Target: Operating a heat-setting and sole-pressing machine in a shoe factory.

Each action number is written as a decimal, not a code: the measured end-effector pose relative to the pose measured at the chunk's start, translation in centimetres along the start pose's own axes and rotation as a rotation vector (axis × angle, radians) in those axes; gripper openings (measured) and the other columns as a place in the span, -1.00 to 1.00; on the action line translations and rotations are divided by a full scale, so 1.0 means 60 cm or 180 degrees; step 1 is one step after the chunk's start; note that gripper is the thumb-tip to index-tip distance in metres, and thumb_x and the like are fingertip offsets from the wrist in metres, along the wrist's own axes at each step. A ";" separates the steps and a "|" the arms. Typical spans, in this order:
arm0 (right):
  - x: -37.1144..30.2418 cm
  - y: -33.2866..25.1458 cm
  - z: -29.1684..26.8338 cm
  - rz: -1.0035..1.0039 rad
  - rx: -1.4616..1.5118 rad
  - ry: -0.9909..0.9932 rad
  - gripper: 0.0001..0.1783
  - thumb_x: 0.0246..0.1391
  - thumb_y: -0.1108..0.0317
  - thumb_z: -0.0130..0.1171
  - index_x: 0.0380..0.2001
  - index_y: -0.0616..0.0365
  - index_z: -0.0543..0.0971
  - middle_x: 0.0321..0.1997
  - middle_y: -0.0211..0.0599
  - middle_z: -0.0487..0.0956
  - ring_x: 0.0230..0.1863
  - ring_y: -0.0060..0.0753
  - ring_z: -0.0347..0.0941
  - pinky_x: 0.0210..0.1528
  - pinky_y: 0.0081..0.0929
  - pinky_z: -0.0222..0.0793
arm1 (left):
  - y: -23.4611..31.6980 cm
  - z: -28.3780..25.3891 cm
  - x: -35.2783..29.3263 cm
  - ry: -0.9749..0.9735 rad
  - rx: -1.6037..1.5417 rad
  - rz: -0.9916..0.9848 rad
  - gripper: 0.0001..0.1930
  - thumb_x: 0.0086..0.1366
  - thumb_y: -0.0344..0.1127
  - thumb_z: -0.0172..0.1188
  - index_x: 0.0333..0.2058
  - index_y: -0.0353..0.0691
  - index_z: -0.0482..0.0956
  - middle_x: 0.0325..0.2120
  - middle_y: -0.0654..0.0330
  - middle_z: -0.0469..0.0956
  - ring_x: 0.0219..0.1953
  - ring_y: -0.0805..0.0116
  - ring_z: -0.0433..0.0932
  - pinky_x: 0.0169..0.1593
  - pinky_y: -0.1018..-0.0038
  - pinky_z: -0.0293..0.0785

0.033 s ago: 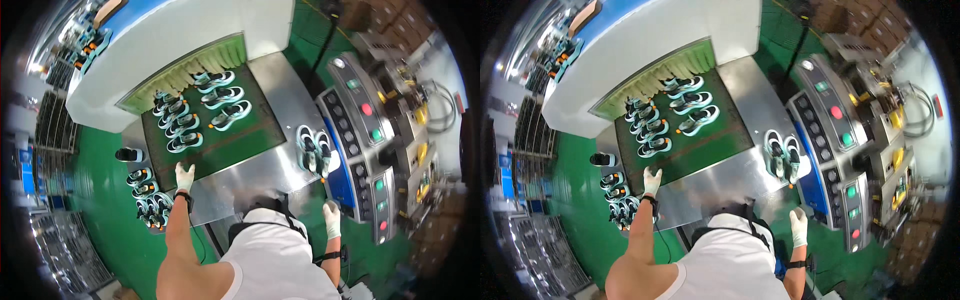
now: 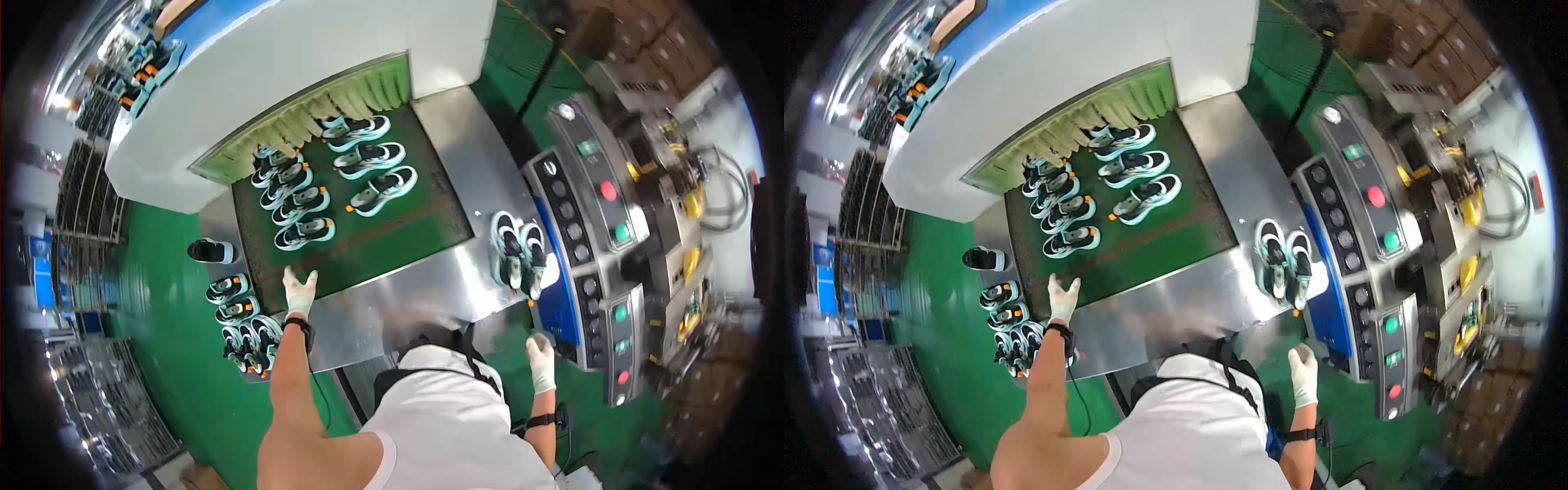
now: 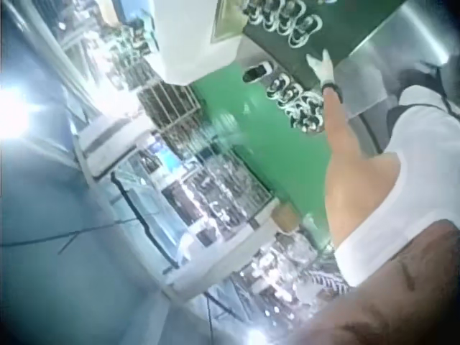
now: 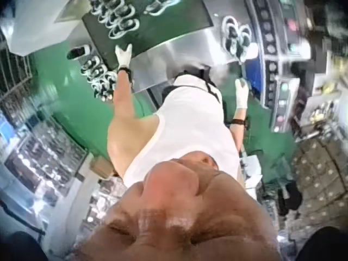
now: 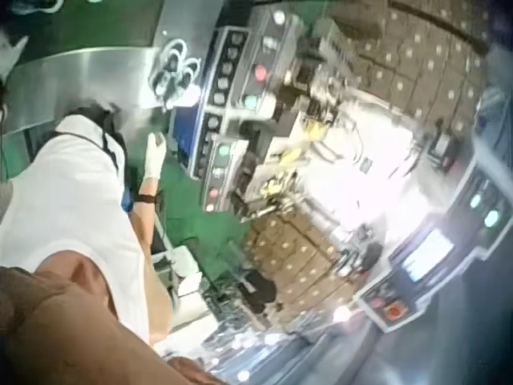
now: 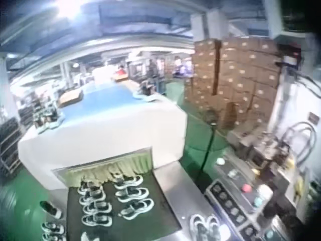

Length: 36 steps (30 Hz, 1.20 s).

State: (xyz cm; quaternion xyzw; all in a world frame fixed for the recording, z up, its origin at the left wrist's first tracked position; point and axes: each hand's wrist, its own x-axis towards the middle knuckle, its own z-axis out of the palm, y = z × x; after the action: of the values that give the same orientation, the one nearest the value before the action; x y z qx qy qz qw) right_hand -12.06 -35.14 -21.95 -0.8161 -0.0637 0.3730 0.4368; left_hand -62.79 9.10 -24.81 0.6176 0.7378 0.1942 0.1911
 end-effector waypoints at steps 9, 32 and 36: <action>0.038 -0.155 0.105 0.0275 -0.0970 -0.0756 -0.39 0.24 0.32 0.26 0.24 0.42 0.35 0.21 0.08 0.52 0.25 -0.20 0.47 0.24 -0.39 0.40 | 0.078 0.087 0.200 0.0367 0.0156 -0.0012 -0.60 0.46 -0.11 0.05 0.04 -0.34 0.49 0.03 -0.16 0.45 0.04 -0.26 0.45 0.08 0.04 0.43; -0.178 -0.329 -0.314 -0.0998 0.2071 0.0972 -0.45 0.15 0.21 0.34 0.09 0.40 0.53 -0.08 -0.37 0.64 -0.15 -0.60 0.52 -0.06 -0.55 0.48 | 1.100 0.056 -0.650 -0.3483 -0.2986 0.5847 -0.42 0.24 -0.49 0.28 0.24 -0.40 0.35 0.21 -0.17 0.37 0.22 -0.04 0.45 0.24 0.26 0.45; -0.237 -0.190 -0.405 -0.1496 0.3783 0.1690 -0.43 0.19 0.20 0.27 0.13 0.43 0.47 0.02 -0.25 0.61 -0.10 -0.53 0.59 -0.05 -0.54 0.53 | 1.205 0.132 -0.859 -0.4805 -0.2332 0.4798 -0.51 0.44 -0.45 0.09 0.29 -0.37 0.27 0.23 -0.07 0.36 0.24 0.16 0.44 0.27 0.29 0.42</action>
State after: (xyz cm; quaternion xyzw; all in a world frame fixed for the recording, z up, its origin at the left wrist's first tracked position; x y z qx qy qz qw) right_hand -3.55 -50.42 2.86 -0.4666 0.0854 0.0276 0.8799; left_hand 10.33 -29.60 8.43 0.7716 -0.2292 0.0417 0.5920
